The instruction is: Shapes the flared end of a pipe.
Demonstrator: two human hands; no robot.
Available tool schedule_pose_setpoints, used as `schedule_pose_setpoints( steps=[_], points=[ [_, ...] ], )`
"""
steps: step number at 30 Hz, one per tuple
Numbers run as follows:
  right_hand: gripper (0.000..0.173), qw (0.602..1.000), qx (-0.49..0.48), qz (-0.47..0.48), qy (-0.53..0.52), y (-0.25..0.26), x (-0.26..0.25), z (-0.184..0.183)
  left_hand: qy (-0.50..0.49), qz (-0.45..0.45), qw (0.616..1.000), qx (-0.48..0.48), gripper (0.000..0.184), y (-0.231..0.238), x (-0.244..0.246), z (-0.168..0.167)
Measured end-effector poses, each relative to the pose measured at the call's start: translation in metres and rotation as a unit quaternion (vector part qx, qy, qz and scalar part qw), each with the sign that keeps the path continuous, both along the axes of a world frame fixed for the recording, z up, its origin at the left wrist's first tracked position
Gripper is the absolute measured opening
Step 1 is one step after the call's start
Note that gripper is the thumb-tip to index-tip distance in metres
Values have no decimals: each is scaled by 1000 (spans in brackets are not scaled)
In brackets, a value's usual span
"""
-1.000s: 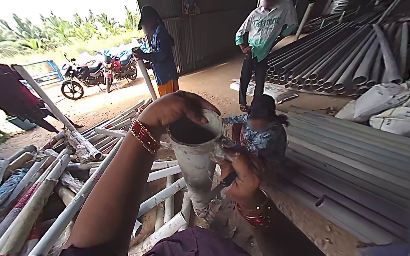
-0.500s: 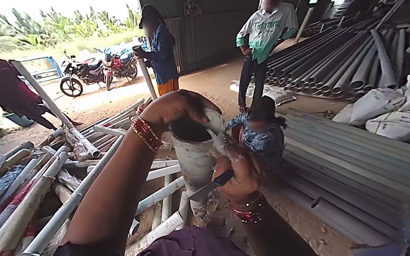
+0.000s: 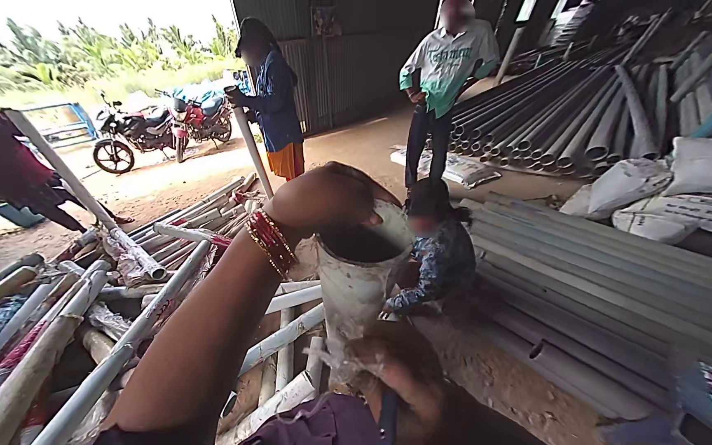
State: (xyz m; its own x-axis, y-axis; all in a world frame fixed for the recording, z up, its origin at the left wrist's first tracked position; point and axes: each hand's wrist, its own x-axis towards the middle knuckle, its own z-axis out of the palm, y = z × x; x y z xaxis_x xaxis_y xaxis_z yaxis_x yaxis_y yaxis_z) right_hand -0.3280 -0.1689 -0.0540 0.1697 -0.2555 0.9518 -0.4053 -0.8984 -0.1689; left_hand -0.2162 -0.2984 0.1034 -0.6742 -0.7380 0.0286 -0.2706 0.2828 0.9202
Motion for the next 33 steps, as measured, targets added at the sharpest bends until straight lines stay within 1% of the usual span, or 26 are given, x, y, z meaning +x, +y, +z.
schedule_pose_setpoints(
  steps=[1,2,4,6,8,10,11,13,14,15,16,18,20,22,24,26,28,30,31,33],
  points=[
    [18,1000,-1,-1,17,4,6,-3,9,30,999,-7,24,-1,-5,-1],
    [19,1000,10,-9,6,4,10,-6,17,63,998,-12,21,-1,-10,-2],
    [29,995,63,-46,-66,-4,3,-10,24,109,994,-12,21,-2,-19,-3],
    [39,984,102,-57,-132,-12,-16,-9,41,111,993,3,23,-2,-25,-4],
    [42,974,105,-78,-184,-12,-33,-6,44,98,994,7,23,2,-31,-4],
    [40,959,101,-124,-233,-10,-40,1,30,89,996,-2,21,2,-36,-4],
    [36,952,101,-141,-253,-8,-42,5,26,87,996,-6,21,2,-39,-4],
    [24,942,107,-142,-283,-7,-45,12,32,92,995,-4,21,2,-43,-4],
    [16,942,120,-132,-284,-5,-49,14,35,97,995,0,22,2,-45,-3],
    [20,943,139,-127,-276,-4,-52,17,39,103,994,6,22,2,-47,-3],
    [28,941,137,-122,-283,-4,-54,20,42,105,993,11,22,2,-49,-3],
    [38,942,111,-141,-284,-7,-52,25,47,107,993,12,21,1,-51,-4],
    [34,939,79,-185,-278,-11,-47,27,48,108,993,8,19,1,-54,-6],
    [20,932,30,-235,-276,-15,-43,28,50,106,993,8,19,2,-57,-6],
    [7,932,-12,-237,-272,-18,-40,29,47,107,993,4,19,4,-58,-6],
    [5,932,-17,-228,-280,-18,-42,27,40,106,994,3,18,4,-57,-5],
    [7,924,22,-243,-296,-19,-51,26,37,108,993,1,19,3,-54,-5],
    [9,917,92,-244,-303,-19,-64,23,31,115,993,-3,18,1,-49,-5],
    [8,915,129,-226,-309,-18,-68,21,31,118,993,-4,18,0,-46,-4],
    [4,923,174,-152,-306,-14,-68,22,32,125,992,-4,18,-1,-43,-4]
  ],
)
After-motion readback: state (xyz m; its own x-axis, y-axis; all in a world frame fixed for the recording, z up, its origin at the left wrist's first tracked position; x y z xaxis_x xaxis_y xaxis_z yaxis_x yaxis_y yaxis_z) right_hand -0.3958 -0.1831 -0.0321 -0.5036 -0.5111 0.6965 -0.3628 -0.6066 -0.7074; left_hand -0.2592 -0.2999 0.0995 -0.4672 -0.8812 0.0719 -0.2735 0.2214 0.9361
